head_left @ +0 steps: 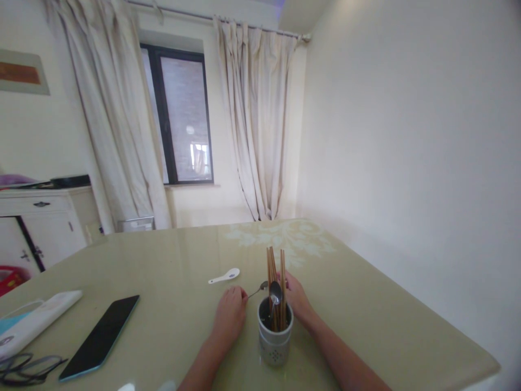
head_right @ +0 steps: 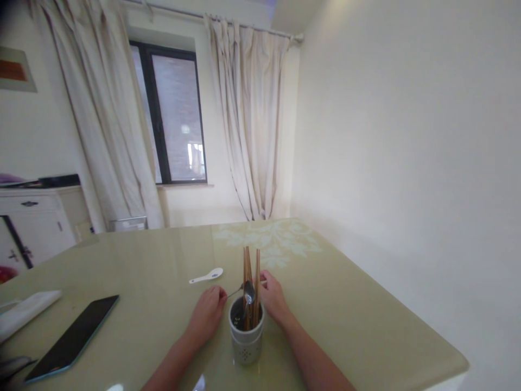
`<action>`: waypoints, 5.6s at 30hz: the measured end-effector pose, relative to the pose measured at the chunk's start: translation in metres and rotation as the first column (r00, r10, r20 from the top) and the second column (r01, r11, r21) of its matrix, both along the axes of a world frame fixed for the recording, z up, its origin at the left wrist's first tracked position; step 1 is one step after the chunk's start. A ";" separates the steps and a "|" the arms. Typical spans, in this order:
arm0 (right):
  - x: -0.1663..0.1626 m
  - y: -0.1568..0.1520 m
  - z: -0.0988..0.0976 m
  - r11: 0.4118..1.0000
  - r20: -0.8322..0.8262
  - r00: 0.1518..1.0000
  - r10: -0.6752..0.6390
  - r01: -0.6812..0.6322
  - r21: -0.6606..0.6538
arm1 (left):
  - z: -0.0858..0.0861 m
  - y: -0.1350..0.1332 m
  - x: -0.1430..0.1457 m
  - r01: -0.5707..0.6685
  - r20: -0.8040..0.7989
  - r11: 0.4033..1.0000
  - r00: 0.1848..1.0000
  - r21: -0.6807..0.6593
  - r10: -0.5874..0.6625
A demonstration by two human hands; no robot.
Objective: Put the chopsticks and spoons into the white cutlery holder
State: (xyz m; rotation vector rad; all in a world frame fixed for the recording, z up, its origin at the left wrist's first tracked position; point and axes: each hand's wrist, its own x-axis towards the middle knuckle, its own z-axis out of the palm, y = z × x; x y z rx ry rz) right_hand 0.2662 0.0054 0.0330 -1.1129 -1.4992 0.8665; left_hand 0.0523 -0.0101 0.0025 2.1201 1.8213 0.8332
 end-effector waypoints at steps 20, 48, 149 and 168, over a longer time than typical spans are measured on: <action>0.067 -0.021 0.069 0.772 -0.356 0.817 -0.453 0.560 0.302 | 0.001 0.008 -0.032 -0.260 -0.200 0.942 0.932 0.211 0.302; 0.021 -0.085 0.098 0.967 0.312 0.938 -0.151 0.074 0.245 | 0.014 0.009 -0.014 -0.192 0.262 0.949 0.957 0.249 0.125; -0.022 -0.017 -0.005 0.959 0.191 0.981 -0.027 -0.029 0.283 | 0.013 -0.017 0.020 0.271 0.724 0.944 0.612 0.187 -0.319; 0.082 0.061 -0.019 0.736 0.178 0.741 -0.647 0.546 0.401 | 0.012 -0.006 0.010 -0.030 0.580 0.996 0.814 0.087 -0.026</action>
